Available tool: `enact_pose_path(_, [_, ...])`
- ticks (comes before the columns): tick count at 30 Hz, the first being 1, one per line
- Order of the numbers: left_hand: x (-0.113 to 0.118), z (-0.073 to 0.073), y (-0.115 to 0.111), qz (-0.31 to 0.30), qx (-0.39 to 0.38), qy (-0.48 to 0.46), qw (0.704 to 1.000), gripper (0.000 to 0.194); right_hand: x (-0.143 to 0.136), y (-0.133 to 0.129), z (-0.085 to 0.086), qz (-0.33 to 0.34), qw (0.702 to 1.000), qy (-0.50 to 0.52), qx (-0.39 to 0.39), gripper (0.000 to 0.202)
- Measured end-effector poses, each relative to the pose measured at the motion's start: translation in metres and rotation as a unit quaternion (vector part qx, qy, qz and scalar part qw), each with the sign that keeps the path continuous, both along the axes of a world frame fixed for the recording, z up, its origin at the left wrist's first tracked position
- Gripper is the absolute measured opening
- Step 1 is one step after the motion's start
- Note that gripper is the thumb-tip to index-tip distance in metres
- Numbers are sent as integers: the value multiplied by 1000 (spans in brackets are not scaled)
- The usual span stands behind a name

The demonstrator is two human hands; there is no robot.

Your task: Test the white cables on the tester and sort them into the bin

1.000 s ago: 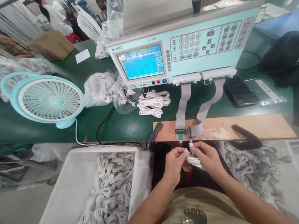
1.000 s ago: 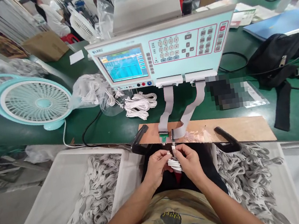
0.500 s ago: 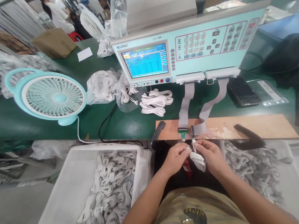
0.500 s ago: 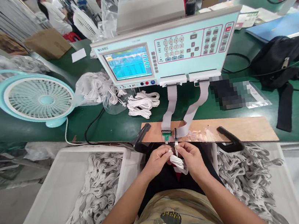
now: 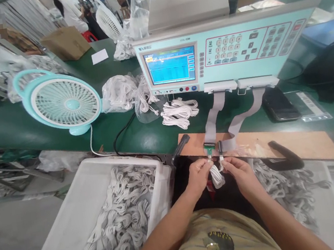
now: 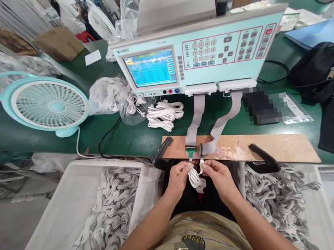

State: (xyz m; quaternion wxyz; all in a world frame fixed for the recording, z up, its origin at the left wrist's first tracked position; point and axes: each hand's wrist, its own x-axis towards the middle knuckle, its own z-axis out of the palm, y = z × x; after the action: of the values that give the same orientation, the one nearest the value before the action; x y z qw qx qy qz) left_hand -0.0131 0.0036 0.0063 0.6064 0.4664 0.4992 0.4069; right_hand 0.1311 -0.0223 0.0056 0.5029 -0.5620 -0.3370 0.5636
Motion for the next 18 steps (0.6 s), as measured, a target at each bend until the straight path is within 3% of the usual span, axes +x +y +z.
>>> enact_pose_path(7, [-1,4,0,-15,23,5,1000,28,2,0,-1,8,1000,6,2,27])
enact_pose_path(13, [5,-1,-3,25,-26,-37,999,35,2,-1,-1,12,1000,-1,2,28])
enact_pose_path(18, [5,-5,-4,20,-12,-34,999,35,-2,-1,-3,5,1000,20,-16,29])
